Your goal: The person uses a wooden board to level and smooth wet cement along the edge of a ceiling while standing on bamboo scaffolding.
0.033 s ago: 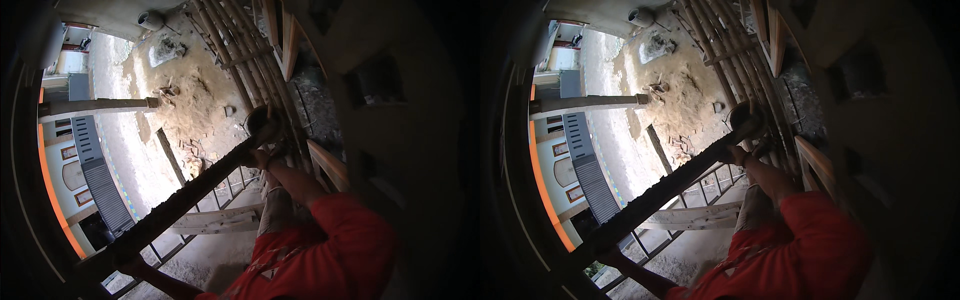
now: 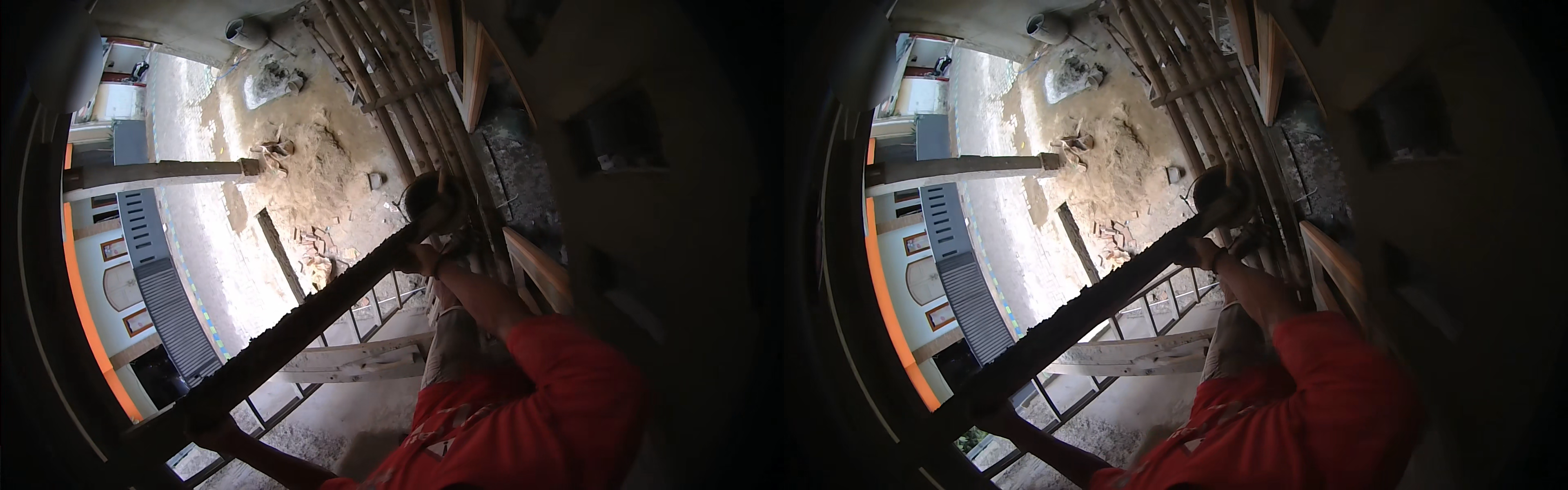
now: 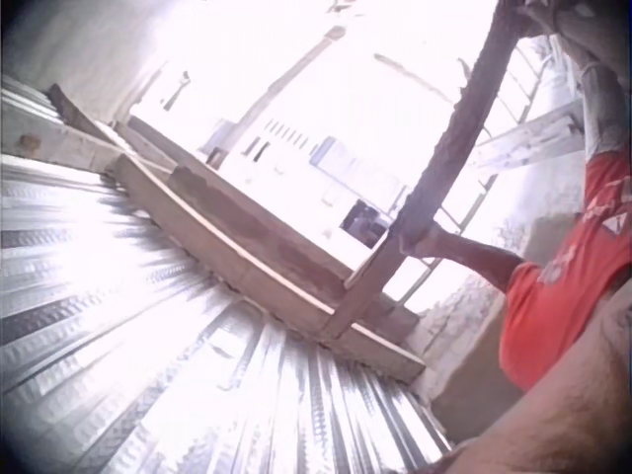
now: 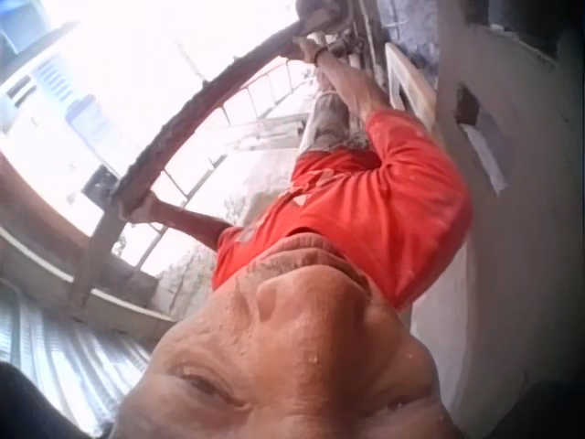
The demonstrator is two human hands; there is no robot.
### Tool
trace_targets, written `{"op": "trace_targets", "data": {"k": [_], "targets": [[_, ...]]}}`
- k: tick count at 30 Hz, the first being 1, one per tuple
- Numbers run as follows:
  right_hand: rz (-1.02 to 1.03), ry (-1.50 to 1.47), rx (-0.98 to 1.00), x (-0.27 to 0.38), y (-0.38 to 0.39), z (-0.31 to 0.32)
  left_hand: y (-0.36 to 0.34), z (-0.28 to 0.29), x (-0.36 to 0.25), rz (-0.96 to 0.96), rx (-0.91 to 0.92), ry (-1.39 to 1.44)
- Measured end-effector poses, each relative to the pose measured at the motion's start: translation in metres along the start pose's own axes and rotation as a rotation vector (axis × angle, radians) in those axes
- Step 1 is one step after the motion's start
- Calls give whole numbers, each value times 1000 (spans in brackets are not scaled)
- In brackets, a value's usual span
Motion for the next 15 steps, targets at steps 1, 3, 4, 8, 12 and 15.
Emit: {"op": "trace_targets", "data": {"k": [1,3,4,8,12,15], "targets": [[98,144,32,2,-12,8,6,-14,-10,-46,-13,-136],[138,313,-93,8,-27,30,21,-43,-19,-233,-49,-651],[156,425,-164,11,-39,54,30,-60,-26,-312,-92,-865],[19,1747,-350,52,-89,174,57,-161,-54,-371,-148,-953],[542,1680,-905,158,-56,200,66,-195,-27,-248,-113,-732],[662,1932,-884,217,-73,168,79,-227,-21,142,-374,253]]}}
Point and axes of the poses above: each hand's wrist, its own y-axis away from the middle knuckle, its own z-axis out of the back of the hand, x = y × z, the point moved 9 cm from there along -y, towards the middle knuckle, and after that the axes turned 2 degrees about z, right-handed, at the moved point
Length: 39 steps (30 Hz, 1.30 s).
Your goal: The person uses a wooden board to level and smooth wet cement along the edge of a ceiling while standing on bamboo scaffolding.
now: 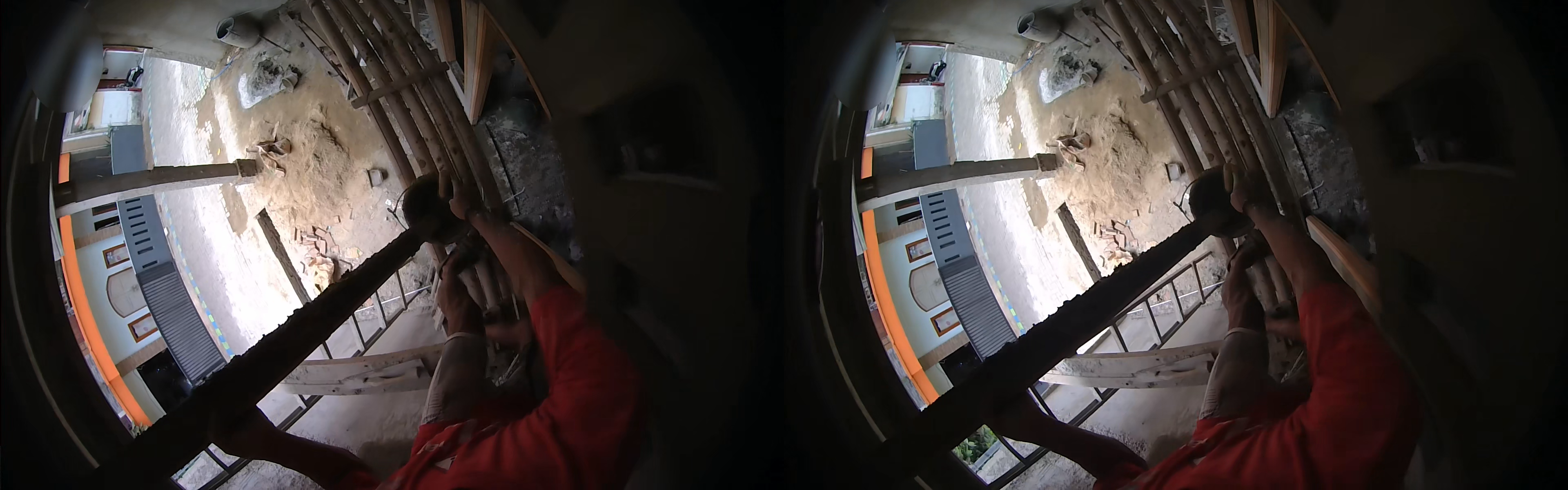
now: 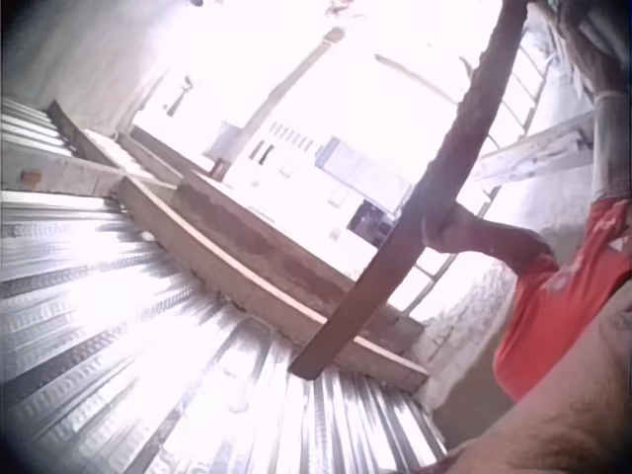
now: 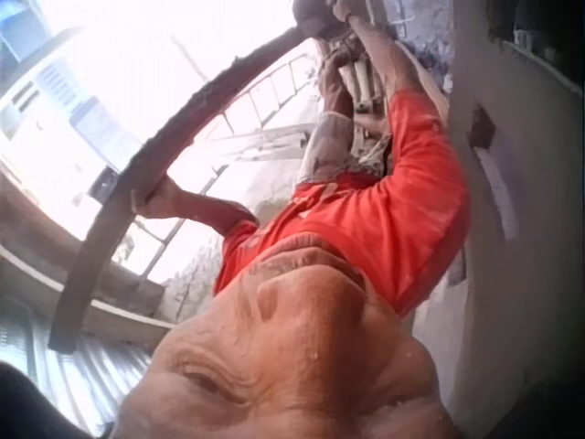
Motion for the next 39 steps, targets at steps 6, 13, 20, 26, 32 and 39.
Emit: {"op": "trace_targets", "data": {"k": [6,13,20,26,32,39], "targets": [[121,117,397,19,-59,-71,15,-26,13,-31,350,151],[-88,113,266,-49,-45,-125,25,-32,31,66,427,246],[405,418,260,25,71,-39,38,-35,23,-388,407,-560],[451,517,309,5,96,-36,55,-35,3,-388,401,-279],[268,-91,236,29,108,14,80,-23,-42,-733,326,-703],[-614,-1616,590,1,171,94,95,-44,-49,-890,524,-856]]}}
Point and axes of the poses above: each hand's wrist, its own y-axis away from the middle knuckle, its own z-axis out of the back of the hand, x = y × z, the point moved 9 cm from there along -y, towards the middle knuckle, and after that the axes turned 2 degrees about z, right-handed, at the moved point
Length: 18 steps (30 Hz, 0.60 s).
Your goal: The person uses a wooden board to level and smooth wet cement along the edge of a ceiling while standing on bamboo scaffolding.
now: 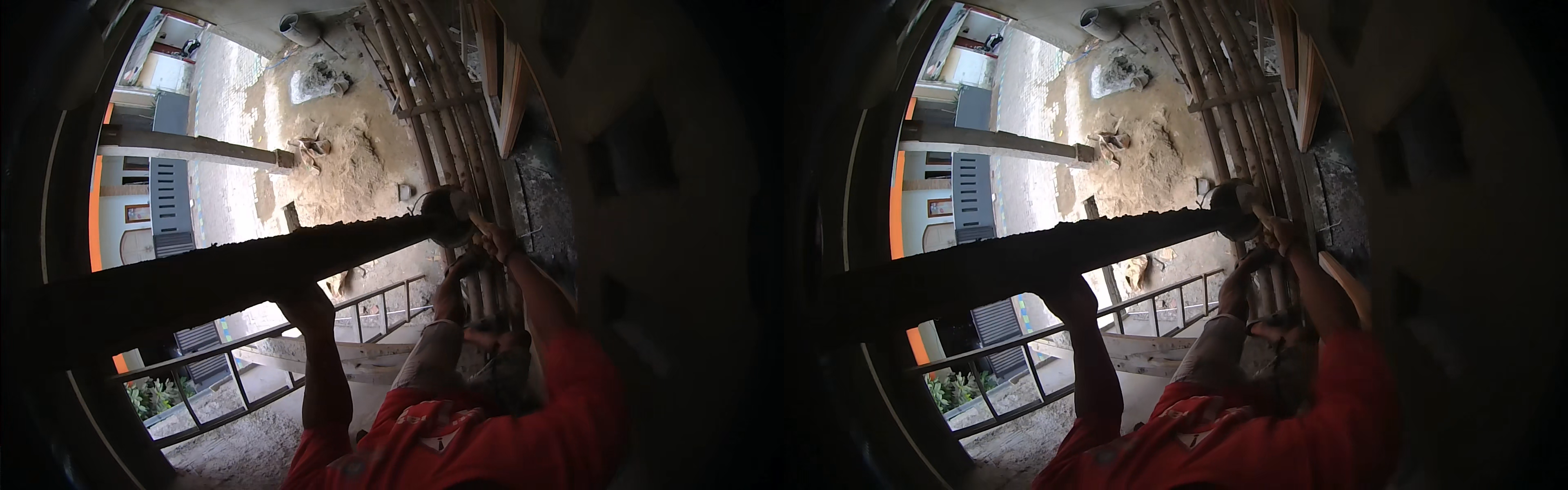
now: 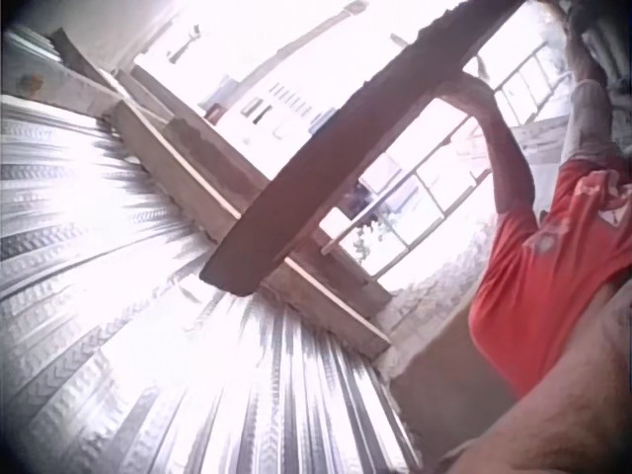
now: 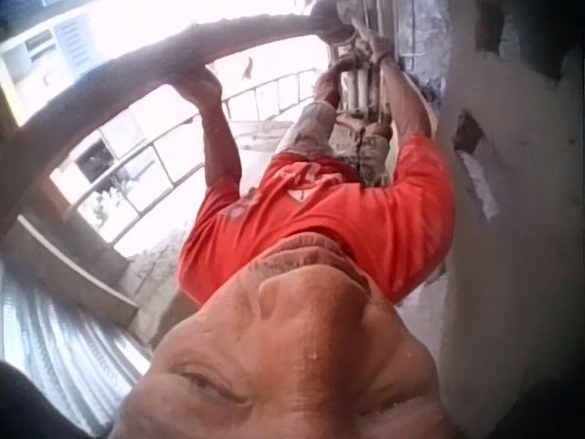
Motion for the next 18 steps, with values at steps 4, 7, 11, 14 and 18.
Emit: {"op": "trace_targets", "data": {"k": [4,7,11,14,18], "targets": [[21,-174,63,17,103,-73,14,-12,48,805,-286,1492],[151,-59,215,40,172,-111,-14,13,30,475,166,1389],[453,595,24,121,294,-205,-35,51,17,465,128,1399],[903,849,127,165,378,-281,-33,66,20,527,167,1329],[1290,934,338,188,493,-381,-20,78,27,517,192,1250]]}}
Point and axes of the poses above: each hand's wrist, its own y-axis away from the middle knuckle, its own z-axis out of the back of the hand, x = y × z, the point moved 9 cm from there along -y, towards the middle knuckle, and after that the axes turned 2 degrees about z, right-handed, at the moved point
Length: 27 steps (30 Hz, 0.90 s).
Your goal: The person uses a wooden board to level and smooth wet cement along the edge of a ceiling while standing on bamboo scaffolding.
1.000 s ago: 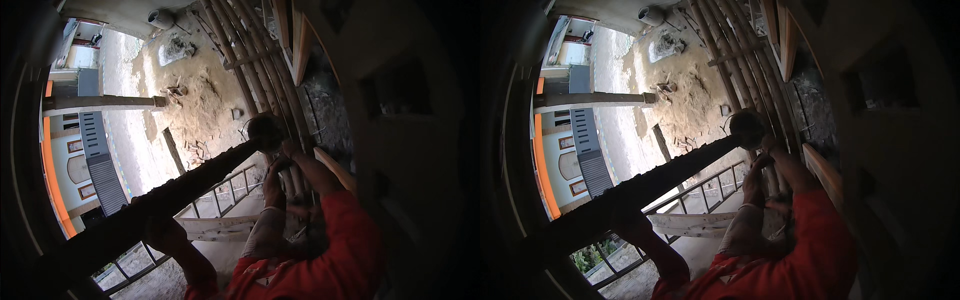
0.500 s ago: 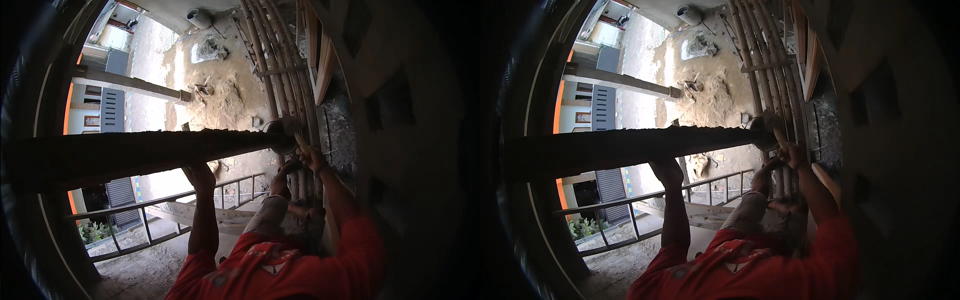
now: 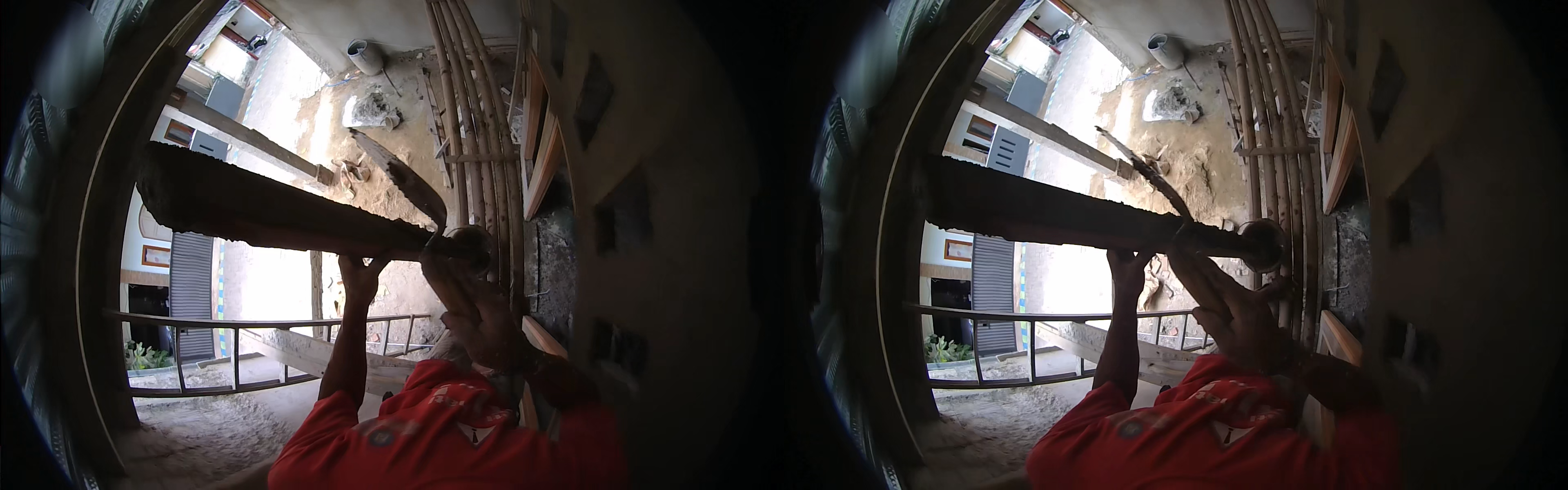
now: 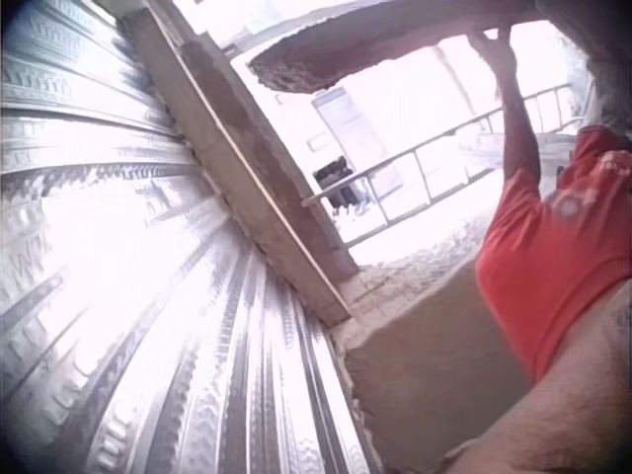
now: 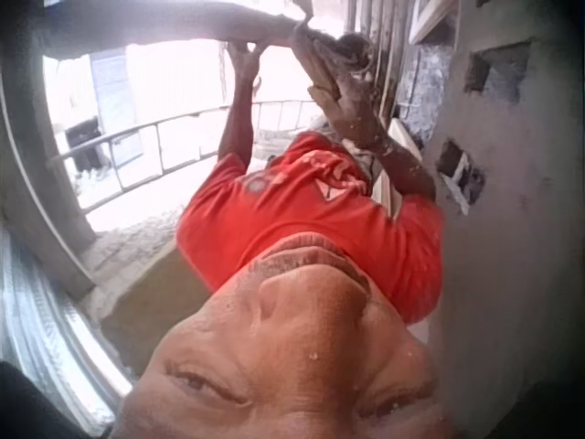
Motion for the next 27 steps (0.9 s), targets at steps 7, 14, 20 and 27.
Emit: {"op": "trace_targets", "data": {"k": [7,14,20,27], "targets": [[-193,-206,148,-20,61,-70,26,5,23,59,-55,16],[-309,-192,100,-109,88,-103,50,24,44,125,-160,-31],[-431,-137,192,-191,113,-142,52,45,56,117,-242,-119],[-447,-58,158,-295,122,-165,25,62,68,-97,-223,-290]]}}
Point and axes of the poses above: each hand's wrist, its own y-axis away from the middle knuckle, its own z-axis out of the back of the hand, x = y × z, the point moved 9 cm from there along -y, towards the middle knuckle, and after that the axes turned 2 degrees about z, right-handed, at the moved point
